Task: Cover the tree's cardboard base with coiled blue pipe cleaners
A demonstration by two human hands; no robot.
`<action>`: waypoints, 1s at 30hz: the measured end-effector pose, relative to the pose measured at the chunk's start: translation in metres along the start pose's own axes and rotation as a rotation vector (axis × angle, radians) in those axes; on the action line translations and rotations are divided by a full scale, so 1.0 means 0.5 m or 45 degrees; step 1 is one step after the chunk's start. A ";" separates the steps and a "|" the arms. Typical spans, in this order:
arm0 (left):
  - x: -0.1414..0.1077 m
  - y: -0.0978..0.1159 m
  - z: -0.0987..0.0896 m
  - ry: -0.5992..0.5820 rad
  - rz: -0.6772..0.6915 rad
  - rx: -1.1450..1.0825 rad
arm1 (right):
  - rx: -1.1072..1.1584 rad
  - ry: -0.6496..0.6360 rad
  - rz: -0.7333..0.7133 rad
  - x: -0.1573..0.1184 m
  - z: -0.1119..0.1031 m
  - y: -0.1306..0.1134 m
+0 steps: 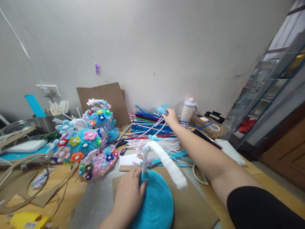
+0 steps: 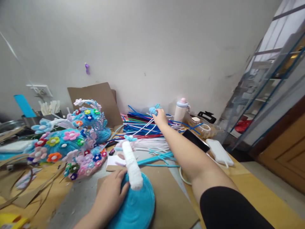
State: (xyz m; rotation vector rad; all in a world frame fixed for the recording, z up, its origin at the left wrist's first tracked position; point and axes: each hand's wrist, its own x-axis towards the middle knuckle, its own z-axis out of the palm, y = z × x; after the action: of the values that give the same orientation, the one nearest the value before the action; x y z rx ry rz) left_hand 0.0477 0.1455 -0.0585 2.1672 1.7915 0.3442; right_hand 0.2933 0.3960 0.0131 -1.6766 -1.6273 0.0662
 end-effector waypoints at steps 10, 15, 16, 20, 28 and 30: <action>-0.007 -0.001 0.005 -0.028 -0.033 -0.098 | -0.141 0.014 0.237 0.082 0.077 -0.016; -0.006 -0.004 0.007 -0.008 -0.013 -0.120 | -0.049 0.055 0.107 0.060 0.053 -0.008; -0.006 -0.004 0.006 -0.005 -0.011 -0.118 | -0.015 0.078 0.070 0.054 0.042 -0.006; -0.005 -0.002 0.002 -0.006 0.003 -0.093 | 0.188 0.195 -0.053 0.018 -0.023 0.007; -0.006 -0.008 -0.015 -0.078 0.056 0.007 | 0.868 0.283 -0.111 -0.207 -0.188 0.036; -0.025 -0.005 -0.027 -0.089 0.054 0.047 | 1.019 0.244 -0.085 -0.290 -0.222 0.042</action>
State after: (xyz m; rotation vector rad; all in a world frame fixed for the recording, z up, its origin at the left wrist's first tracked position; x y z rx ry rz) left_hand 0.0379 0.1348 -0.0468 2.2169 1.7299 0.2434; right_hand 0.3443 0.2194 0.0104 -0.9762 -1.2628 0.4477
